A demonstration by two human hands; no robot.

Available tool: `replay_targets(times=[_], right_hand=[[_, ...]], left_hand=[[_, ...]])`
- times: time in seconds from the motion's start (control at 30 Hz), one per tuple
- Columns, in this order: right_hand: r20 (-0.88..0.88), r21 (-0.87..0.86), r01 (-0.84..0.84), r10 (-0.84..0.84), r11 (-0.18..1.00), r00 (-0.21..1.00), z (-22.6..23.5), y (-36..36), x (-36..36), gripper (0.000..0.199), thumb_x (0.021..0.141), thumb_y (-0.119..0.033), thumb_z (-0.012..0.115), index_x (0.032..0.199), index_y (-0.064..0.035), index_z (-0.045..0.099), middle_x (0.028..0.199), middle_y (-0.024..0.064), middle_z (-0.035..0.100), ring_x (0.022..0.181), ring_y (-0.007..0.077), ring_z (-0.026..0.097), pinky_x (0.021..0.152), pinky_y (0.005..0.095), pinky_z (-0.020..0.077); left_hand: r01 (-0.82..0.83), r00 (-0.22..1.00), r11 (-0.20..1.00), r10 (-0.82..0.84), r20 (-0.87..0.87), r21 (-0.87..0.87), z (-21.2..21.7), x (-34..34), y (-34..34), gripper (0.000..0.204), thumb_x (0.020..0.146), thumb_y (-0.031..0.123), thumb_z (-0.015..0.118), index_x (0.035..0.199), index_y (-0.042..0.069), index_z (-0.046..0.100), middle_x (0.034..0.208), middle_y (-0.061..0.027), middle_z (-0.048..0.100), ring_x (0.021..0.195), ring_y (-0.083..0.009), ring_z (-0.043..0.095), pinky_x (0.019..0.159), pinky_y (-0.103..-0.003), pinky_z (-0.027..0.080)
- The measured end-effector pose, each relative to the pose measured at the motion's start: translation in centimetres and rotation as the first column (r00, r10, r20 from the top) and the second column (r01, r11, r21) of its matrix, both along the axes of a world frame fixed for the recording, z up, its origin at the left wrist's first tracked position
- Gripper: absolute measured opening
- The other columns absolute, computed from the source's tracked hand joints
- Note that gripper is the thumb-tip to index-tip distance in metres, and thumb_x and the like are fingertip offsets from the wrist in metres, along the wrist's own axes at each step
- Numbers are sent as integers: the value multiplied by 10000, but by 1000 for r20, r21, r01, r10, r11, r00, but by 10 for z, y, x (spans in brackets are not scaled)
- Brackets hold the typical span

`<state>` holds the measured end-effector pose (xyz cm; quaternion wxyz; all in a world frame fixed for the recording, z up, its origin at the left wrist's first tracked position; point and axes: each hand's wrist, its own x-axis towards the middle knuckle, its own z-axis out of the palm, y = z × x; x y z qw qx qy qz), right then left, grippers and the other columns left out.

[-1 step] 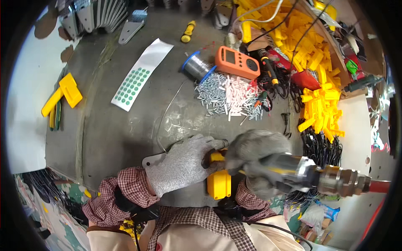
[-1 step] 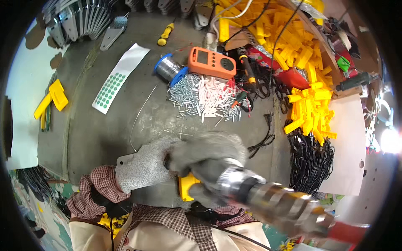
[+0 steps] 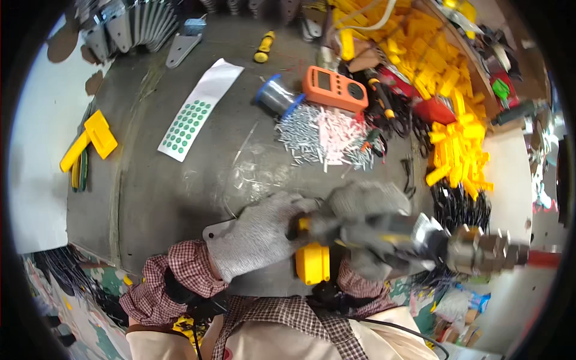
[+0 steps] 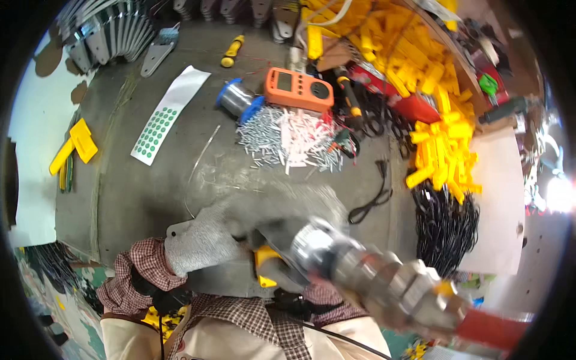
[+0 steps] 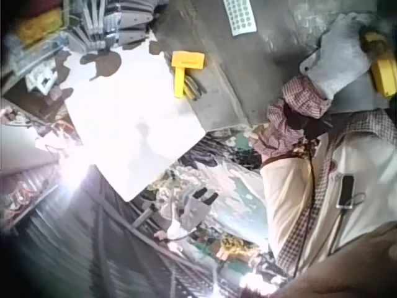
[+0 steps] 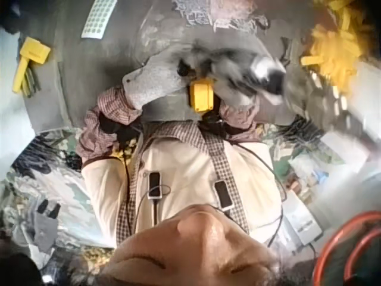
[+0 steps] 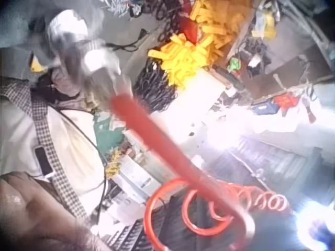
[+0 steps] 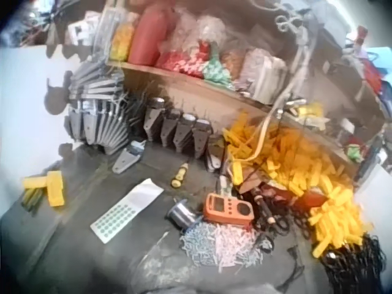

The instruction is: Assembling components of a yellow handheld device, including soldering wires and using a pneumatic screwdriver.

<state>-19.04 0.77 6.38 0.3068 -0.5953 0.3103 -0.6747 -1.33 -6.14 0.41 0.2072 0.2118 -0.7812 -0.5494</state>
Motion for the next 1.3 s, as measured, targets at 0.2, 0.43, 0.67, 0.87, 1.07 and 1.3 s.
replay_targets(times=[0.2, 0.43, 0.67, 0.87, 1.07, 1.3], right_hand=[[529, 251, 169, -282, 953, 800, 16, 34, -17, 387, 972, -329, 625, 1231, -49, 557, 964, 78, 653, 677, 216, 641, 580, 364, 583], [-908, 258, 963, -321, 77, 269, -88, 171, -243, 557, 989, -445, 573, 1303, 12, 527, 1149, 252, 621, 1015, 436, 614, 899, 500, 500], [-993, 83, 876, -39, 475, 116, -57, 47, -237, 388, 876, -219, 668, 1159, 36, 592, 1170, 291, 628, 1058, 436, 635, 941, 474, 504], [-397, 12, 786, -718, 618, 571, 40, 29, -180, 227, 902, -53, 639, 1110, -28, 551, 934, 152, 645, 886, 232, 668, 809, 353, 552], [-464, 255, 108, 23, 961, 885, 20, 22, -96, 363, 935, -76, 630, 1280, -28, 528, 1151, 124, 646, 1035, 221, 674, 951, 351, 520], [-894, 280, 716, -100, 639, 437, -64, 2, -166, 249, 900, -197, 622, 1050, -1, 650, 1020, 246, 662, 1009, 420, 637, 895, 500, 502]], left_hand=[[20, 999, 978, -28, -33, -207, -27, 0, -2, 507, 839, 226, 800, 1246, -10, 612, 1134, -160, 623, 952, -273, 634, 878, -385, 513], [-55, 980, 956, 108, 168, -290, 4, 2, 45, 418, 849, 229, 777, 1202, 35, 664, 1003, -155, 624, 901, -314, 601, 844, -382, 488], [299, 906, 741, -23, 423, -602, 26, -72, 77, 425, 922, 338, 672, 1231, 47, 643, 1112, -162, 648, 1072, -333, 615, 975, -445, 468], [165, 860, 986, -127, 495, -34, 38, -112, 13, 491, 841, 417, 746, 1127, 33, 636, 859, -106, 700, 786, -238, 693, 738, -427, 569], [-384, 918, 472, 289, 273, 794, 14, 38, 31, 539, 1015, 550, 498, 1055, 23, 605, 937, -134, 703, 746, -209, 697, 615, -311, 573], [134, 950, 953, -44, 310, -273, 32, -52, 43, 258, 968, 255, 655, 1077, 22, 678, 916, -115, 694, 723, -185, 663, 636, -332, 543]])
